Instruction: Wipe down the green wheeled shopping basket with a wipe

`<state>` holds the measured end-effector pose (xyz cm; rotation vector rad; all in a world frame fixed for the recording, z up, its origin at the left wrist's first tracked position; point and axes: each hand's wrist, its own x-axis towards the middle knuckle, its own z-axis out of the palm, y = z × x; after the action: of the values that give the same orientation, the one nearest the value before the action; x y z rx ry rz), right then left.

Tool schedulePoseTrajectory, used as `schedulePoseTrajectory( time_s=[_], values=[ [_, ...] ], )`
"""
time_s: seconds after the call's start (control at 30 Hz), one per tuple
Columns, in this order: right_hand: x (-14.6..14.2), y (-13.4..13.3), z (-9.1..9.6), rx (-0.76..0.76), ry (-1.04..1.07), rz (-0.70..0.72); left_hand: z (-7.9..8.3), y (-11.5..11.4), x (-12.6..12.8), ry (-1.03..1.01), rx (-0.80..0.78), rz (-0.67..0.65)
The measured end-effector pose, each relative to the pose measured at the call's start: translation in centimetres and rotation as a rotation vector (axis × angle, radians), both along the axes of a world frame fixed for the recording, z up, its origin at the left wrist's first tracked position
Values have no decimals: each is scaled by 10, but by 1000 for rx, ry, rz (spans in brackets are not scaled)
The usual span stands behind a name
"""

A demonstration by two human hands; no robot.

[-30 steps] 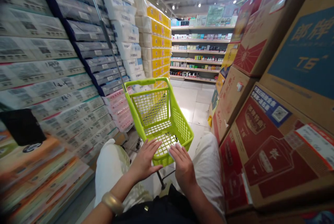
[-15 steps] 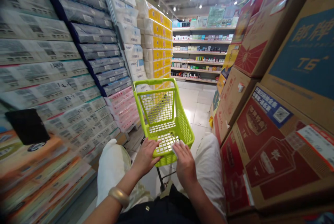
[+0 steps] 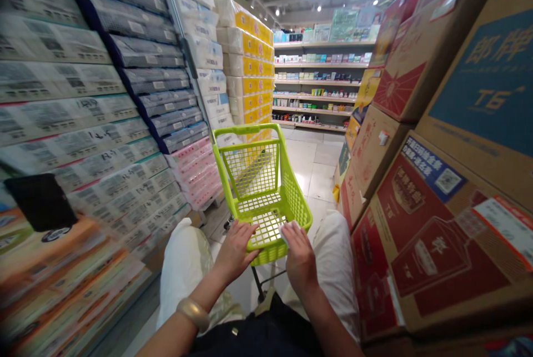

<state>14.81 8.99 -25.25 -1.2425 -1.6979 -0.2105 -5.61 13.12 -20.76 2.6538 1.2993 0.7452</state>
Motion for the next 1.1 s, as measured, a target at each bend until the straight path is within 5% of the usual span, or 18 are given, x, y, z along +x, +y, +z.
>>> schedulePoseTrajectory(
  time_s=[0.13,0.33,0.57,0.8,1.0,1.1],
  values=[
    [15,1,-4,4,62,-128,-1,0,0,-6,7,2],
    [-35,-9,3,-50,-130,253,-1,1,0,-6,14,-17],
    [30,5,-7,6,94,-154,0,-1,-1,6,2,10],
    [-19,-7,-5,-16,-60,170,-4,3,0,4,31,-4],
    [20,3,-7,16,192,-114,-9,8,-3,-15,88,-27],
    [17,3,-6,-11,167,-122,-11,10,-4,-21,109,-31]
  ],
)
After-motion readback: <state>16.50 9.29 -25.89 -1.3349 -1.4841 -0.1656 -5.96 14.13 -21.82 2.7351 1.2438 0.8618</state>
